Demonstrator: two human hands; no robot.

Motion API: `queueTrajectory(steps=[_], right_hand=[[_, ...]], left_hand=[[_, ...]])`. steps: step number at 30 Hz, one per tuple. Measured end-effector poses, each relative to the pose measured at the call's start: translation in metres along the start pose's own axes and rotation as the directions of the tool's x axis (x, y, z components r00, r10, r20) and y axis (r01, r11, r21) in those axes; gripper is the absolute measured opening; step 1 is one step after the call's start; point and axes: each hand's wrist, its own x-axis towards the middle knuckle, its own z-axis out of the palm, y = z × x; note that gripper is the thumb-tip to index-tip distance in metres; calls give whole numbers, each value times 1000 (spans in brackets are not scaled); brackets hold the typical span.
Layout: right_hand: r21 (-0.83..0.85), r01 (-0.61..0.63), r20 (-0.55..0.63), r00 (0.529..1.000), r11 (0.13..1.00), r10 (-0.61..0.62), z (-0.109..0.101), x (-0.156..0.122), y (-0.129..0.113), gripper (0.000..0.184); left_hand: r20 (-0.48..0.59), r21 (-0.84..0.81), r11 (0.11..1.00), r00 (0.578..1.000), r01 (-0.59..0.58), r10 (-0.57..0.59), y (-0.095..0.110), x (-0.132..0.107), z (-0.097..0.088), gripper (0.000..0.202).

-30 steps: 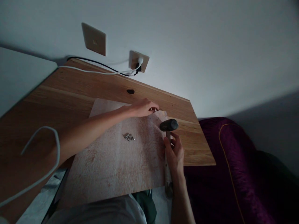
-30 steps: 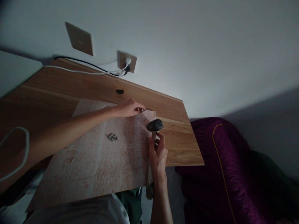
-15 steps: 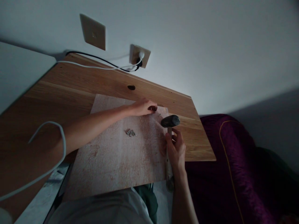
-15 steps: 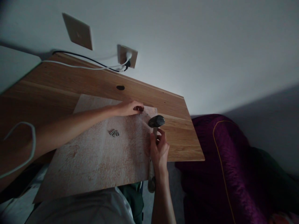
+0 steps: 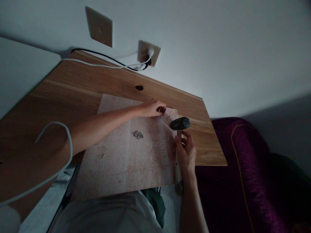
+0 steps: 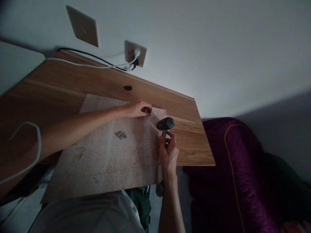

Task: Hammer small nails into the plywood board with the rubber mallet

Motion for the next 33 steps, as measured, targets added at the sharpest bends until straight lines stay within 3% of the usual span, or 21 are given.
queueTrajectory(steps=[33], right_hand=[[52,-46,-5,999,998,47,-1,1,-3,53]], left_hand=[[-7,99,993,997,-71,72,-7,2,3,10]])
